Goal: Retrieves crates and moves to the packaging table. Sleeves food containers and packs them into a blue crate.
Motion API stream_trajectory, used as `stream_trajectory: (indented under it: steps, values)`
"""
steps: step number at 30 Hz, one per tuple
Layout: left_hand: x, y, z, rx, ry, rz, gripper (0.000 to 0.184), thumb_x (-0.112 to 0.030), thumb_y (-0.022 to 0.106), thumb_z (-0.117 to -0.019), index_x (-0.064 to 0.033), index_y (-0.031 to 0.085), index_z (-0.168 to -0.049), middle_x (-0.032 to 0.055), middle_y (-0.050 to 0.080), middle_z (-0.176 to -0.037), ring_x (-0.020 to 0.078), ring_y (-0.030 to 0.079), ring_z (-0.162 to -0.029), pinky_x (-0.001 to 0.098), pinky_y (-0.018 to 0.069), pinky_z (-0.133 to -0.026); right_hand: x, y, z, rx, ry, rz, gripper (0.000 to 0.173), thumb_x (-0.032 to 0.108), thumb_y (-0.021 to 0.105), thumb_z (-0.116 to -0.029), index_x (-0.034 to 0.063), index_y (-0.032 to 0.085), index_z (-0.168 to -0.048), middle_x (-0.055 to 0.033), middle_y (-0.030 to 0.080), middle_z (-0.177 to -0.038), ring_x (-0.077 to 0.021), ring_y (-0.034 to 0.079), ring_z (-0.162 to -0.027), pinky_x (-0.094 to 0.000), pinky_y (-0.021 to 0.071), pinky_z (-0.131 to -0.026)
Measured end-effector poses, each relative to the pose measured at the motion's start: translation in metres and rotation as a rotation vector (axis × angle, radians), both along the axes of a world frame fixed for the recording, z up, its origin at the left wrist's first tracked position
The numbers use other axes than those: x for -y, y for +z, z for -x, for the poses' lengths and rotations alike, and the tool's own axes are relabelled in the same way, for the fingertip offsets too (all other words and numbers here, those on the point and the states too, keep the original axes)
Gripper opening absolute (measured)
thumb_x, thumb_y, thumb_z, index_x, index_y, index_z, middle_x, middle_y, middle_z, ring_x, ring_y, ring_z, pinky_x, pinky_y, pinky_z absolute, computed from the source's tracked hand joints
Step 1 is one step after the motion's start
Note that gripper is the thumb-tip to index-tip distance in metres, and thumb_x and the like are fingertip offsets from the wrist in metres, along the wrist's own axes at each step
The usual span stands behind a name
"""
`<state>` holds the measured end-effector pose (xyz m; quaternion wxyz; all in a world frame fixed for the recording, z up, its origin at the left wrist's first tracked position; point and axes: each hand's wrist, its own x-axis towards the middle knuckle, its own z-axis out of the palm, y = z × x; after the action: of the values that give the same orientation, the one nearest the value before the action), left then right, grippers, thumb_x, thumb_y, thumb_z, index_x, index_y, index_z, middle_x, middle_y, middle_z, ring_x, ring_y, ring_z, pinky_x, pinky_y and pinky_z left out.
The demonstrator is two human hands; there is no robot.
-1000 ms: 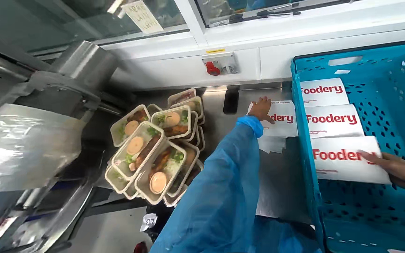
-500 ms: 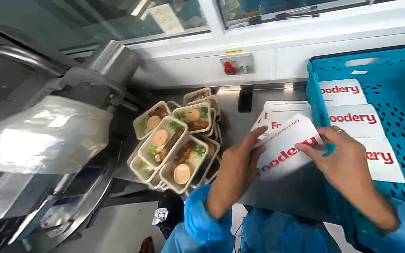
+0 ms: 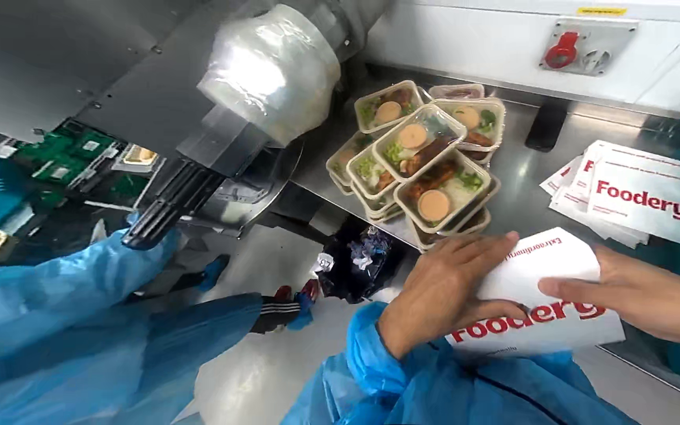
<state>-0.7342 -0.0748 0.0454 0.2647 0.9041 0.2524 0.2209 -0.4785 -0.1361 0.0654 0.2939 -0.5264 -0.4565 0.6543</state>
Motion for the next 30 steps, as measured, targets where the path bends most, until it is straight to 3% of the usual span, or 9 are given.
stream_trajectory:
  steps: [5, 7, 9, 12, 14, 18, 24, 26, 30]
  values:
    - [0.0, 0.013, 0.017, -0.068, -0.112, -0.011, 0.024, -0.022, 0.062, -0.101, -0.0043, 0.071, -0.113, 0.0062, 0.074, -0.085, 0.0183, 0.071, -0.071, 0.0368, 0.0584, -0.063, 0.0, 0.003, 0.034, 0.522, -0.063, -0.349, 0.027, 0.05, 0.076, -0.0811, 0.0232, 0.073, -0.084, 0.0107, 0.069, -0.072, 0.0006, 0.065, -0.065, -0.0223, 0.0557, -0.059]
    - [-0.006, 0.01, 0.024, -0.064, -0.16, -0.116, 0.025, -0.024, 0.055, -0.1051, -0.0051, 0.068, -0.094, 0.0058, 0.065, -0.066, 0.021, 0.066, -0.057, 0.0376, 0.0534, -0.053, 0.01, 0.004, 0.039, 0.649, -0.131, -0.407, 0.049, 0.052, 0.079, -0.0803, 0.0041, 0.074, -0.091, -0.0048, 0.071, -0.079, -0.0117, 0.067, -0.072, -0.0389, 0.0568, -0.067]
    - [-0.026, 0.004, 0.022, -0.023, -0.165, -0.31, 0.04, -0.033, 0.05, -0.1072, -0.0077, 0.065, -0.081, 0.003, 0.056, -0.054, 0.0203, 0.059, -0.048, 0.0363, 0.048, -0.045, 0.022, -0.006, 0.036, 0.475, -0.146, -0.343, 0.043, 0.03, 0.083, -0.0836, -0.0013, 0.067, -0.109, 0.0042, 0.073, -0.094, -0.0012, 0.069, -0.088, -0.0287, 0.0596, -0.084]
    - [-0.086, 0.013, -0.005, -0.249, -0.111, -0.31, 0.048, -0.042, 0.051, -0.1048, -0.005, 0.073, -0.084, 0.0106, 0.066, -0.065, 0.0277, 0.068, -0.061, 0.0459, 0.0543, -0.054, 0.036, -0.046, 0.048, 0.118, -0.315, -0.261, 0.036, 0.008, 0.067, -0.0952, -0.0001, 0.052, -0.127, 0.0093, 0.072, -0.107, -0.0003, 0.069, -0.101, -0.0269, 0.0585, -0.095]
    - [-0.171, 0.035, -0.026, -0.473, 0.016, -0.156, 0.044, -0.039, 0.056, -0.1043, -0.0007, 0.068, -0.12, 0.0225, 0.071, -0.106, 0.0404, 0.07, -0.099, 0.0592, 0.0558, -0.083, 0.029, -0.063, 0.065, -0.065, -0.603, -0.183, 0.03, 0.002, 0.056, -0.0989, 0.0031, 0.049, -0.128, 0.0066, 0.073, -0.106, -0.0058, 0.071, -0.099, -0.0307, 0.0602, -0.093]
    - [-0.325, 0.011, -0.069, -0.645, -0.203, -0.169, 0.084, -0.036, 0.085, -0.0829, -0.0125, 0.046, -0.154, 0.018, 0.042, -0.158, 0.041, 0.037, -0.146, 0.0643, 0.0364, -0.111, 0.025, -0.066, 0.093, -0.237, -0.963, -0.004, 0.022, 0.004, 0.05, -0.1025, 0.0075, 0.052, -0.124, 0.006, 0.075, -0.098, -0.0057, 0.073, -0.09, -0.0285, 0.0628, -0.084]
    - [-0.372, 0.011, -0.061, -0.993, -0.521, -0.112, 0.045, -0.041, 0.075, -0.0923, -0.0004, 0.069, -0.111, 0.02, 0.068, -0.1, 0.036, 0.066, -0.095, 0.0602, 0.051, -0.087, 0.035, -0.082, 0.111, -0.44, -1.111, 0.076, 0.019, 0.006, 0.048, -0.103, 0.0116, 0.056, -0.119, 0.0047, 0.076, -0.097, -0.0068, 0.074, -0.089, -0.0292, 0.0628, -0.083]
    - [-0.388, 0.01, -0.011, -0.727, -0.48, 0.151, 0.03, -0.029, 0.068, -0.0987, 0.001, 0.064, -0.095, 0.0106, 0.061, -0.084, 0.0192, 0.058, -0.078, 0.0407, 0.0494, -0.076, 0.027, -0.088, 0.111, -0.528, -1.106, 0.074, 0.018, 0.01, 0.047, -0.1046, 0.0117, 0.058, -0.118, 0.0017, 0.077, -0.099, -0.009, 0.074, -0.091, -0.032, 0.0631, -0.084]
    - [-0.322, -0.008, 0.093, -0.039, 0.021, 0.601, 0.027, -0.021, 0.051, -0.1074, 0.0014, 0.062, -0.118, 0.0072, 0.07, -0.1, 0.0115, 0.068, -0.09, 0.0333, 0.0595, -0.084, 0.004, -0.106, 0.113, -0.621, -1.015, 0.007, 0.027, 0.026, 0.057, -0.1024, 0.0095, 0.061, -0.123, -0.0039, 0.075, -0.106, -0.0148, 0.073, -0.097, -0.0384, 0.0622, -0.088]
